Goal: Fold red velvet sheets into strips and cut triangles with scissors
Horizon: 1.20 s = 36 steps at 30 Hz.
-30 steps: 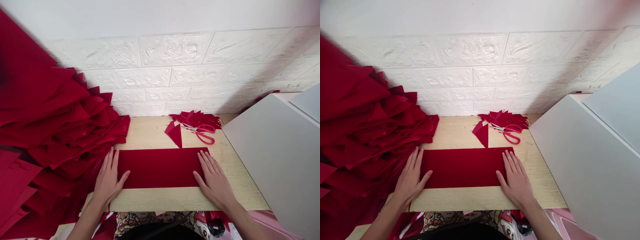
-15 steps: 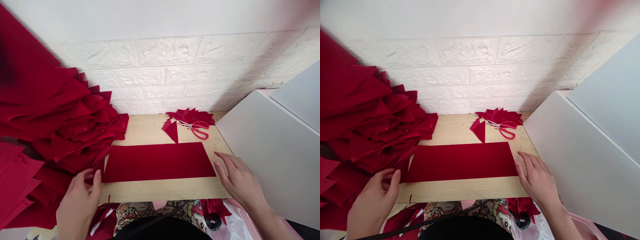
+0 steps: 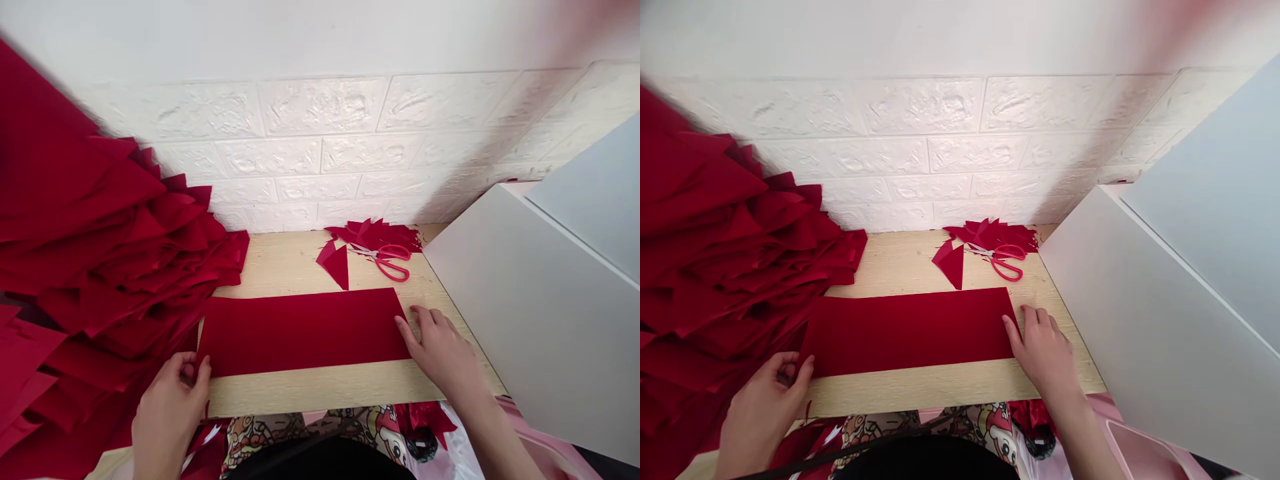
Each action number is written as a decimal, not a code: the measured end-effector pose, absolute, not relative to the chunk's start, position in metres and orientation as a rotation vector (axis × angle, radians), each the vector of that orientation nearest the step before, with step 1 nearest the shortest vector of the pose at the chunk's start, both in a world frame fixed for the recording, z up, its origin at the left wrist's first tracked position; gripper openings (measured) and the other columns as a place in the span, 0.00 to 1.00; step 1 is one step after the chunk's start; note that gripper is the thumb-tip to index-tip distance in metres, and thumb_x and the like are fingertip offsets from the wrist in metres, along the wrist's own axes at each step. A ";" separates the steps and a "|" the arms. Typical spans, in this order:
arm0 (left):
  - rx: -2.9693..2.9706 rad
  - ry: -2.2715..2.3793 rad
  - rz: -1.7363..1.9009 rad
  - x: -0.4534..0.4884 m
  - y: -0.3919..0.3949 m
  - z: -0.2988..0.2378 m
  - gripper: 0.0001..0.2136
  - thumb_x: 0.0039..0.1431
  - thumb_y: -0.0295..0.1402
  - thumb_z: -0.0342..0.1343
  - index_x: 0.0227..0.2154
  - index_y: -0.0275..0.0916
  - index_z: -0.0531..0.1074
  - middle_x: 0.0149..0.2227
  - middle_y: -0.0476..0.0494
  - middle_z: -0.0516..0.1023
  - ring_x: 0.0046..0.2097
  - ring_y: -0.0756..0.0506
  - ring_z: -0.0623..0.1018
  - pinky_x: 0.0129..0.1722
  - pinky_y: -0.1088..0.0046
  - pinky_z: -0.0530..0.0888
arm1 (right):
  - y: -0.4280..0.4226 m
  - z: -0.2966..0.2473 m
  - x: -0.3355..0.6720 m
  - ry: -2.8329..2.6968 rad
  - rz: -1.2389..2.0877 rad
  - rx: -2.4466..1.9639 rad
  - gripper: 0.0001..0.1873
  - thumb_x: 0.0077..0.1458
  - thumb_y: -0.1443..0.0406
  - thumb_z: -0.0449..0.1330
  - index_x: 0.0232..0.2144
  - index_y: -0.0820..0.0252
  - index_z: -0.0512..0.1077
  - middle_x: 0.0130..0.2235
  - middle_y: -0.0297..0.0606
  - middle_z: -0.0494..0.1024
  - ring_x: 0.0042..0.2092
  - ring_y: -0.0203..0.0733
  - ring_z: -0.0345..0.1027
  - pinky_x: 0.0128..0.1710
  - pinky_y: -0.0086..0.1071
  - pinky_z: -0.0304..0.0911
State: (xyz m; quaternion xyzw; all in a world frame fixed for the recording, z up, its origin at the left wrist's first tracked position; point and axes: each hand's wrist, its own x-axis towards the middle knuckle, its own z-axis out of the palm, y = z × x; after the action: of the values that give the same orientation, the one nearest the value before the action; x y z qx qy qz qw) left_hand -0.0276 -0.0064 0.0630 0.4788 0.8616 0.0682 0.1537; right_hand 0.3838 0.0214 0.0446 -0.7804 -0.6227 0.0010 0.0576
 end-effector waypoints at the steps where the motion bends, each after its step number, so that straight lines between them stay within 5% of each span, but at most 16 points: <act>1: 1.379 2.490 0.239 -0.026 -0.007 0.065 0.18 0.61 0.52 0.43 0.35 0.44 0.68 0.33 0.42 0.77 0.33 0.37 0.78 0.30 0.65 0.68 | 0.019 0.042 0.381 -1.900 -0.029 -2.326 0.30 0.67 0.47 0.43 0.50 0.61 0.74 0.46 0.52 0.79 0.44 0.57 0.75 0.33 0.46 0.72; 7: 1.779 2.532 0.431 -0.032 -0.015 0.064 0.24 0.64 0.53 0.43 0.47 0.38 0.67 0.44 0.32 0.76 0.44 0.33 0.79 0.38 0.56 0.75 | -0.005 0.039 0.374 -2.157 -0.113 -1.811 0.25 0.68 0.51 0.49 0.58 0.59 0.69 0.54 0.49 0.75 0.55 0.53 0.68 0.51 0.45 0.69; 9: 2.231 2.315 0.505 -0.044 -0.015 0.063 0.25 0.65 0.49 0.46 0.54 0.34 0.66 0.51 0.27 0.74 0.53 0.30 0.76 0.49 0.50 0.74 | -0.007 0.046 0.377 -2.336 -0.149 -1.604 0.22 0.68 0.53 0.51 0.55 0.58 0.71 0.53 0.46 0.76 0.55 0.51 0.68 0.54 0.44 0.67; 12: 2.845 1.694 0.434 -0.062 -0.008 0.058 0.18 0.66 0.39 0.50 0.55 0.41 0.70 0.54 0.36 0.76 0.58 0.33 0.73 0.58 0.54 0.69 | -0.005 0.056 0.381 -2.533 -0.187 -1.385 0.17 0.68 0.57 0.54 0.51 0.59 0.74 0.49 0.43 0.79 0.53 0.49 0.69 0.54 0.42 0.66; 15: 3.034 1.263 0.312 -0.069 0.007 0.048 0.13 0.66 0.33 0.51 0.49 0.44 0.76 0.48 0.42 0.80 0.52 0.40 0.77 0.54 0.63 0.71 | -0.001 0.061 0.379 -2.595 -0.195 -1.315 0.17 0.69 0.58 0.53 0.49 0.59 0.76 0.48 0.42 0.80 0.51 0.48 0.71 0.53 0.42 0.67; 21: 2.879 1.234 0.157 -0.061 0.040 0.046 0.15 0.67 0.26 0.44 0.38 0.39 0.77 0.38 0.43 0.82 0.40 0.45 0.80 0.40 0.70 0.75 | 0.002 0.066 0.349 -2.591 -0.048 -1.333 0.18 0.69 0.57 0.53 0.51 0.58 0.76 0.49 0.43 0.80 0.52 0.48 0.72 0.52 0.42 0.69; 27: 2.386 1.397 -0.044 -0.053 0.066 0.075 0.10 0.59 0.28 0.46 0.35 0.41 0.74 0.35 0.48 0.81 0.33 0.47 0.79 0.33 0.72 0.71 | 0.008 0.061 0.310 -2.646 0.062 -1.369 0.38 0.57 0.43 0.62 0.59 0.62 0.69 0.54 0.48 0.77 0.54 0.55 0.69 0.54 0.49 0.67; 32: 2.469 1.382 -0.058 -0.051 0.062 0.072 0.09 0.59 0.27 0.45 0.34 0.40 0.71 0.34 0.46 0.79 0.35 0.44 0.79 0.34 0.70 0.69 | 0.016 0.040 0.324 -2.622 -0.156 -1.353 0.12 0.63 0.63 0.61 0.47 0.62 0.75 0.45 0.42 0.80 0.45 0.47 0.72 0.47 0.42 0.67; 36: 2.555 1.453 -0.099 -0.047 0.049 0.062 0.11 0.61 0.26 0.43 0.35 0.39 0.71 0.34 0.43 0.79 0.36 0.42 0.80 0.33 0.68 0.68 | 0.017 0.034 0.340 -2.649 -0.329 -1.192 0.17 0.61 0.78 0.53 0.46 0.62 0.76 0.43 0.39 0.82 0.44 0.44 0.72 0.46 0.38 0.65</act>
State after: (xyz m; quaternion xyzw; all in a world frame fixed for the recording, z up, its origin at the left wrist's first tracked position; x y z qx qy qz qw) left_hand -0.0470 0.0493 0.0616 0.8644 0.4916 -0.0335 0.1000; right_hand 0.3401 0.0170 0.0337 -0.4052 -0.9008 -0.1118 0.1087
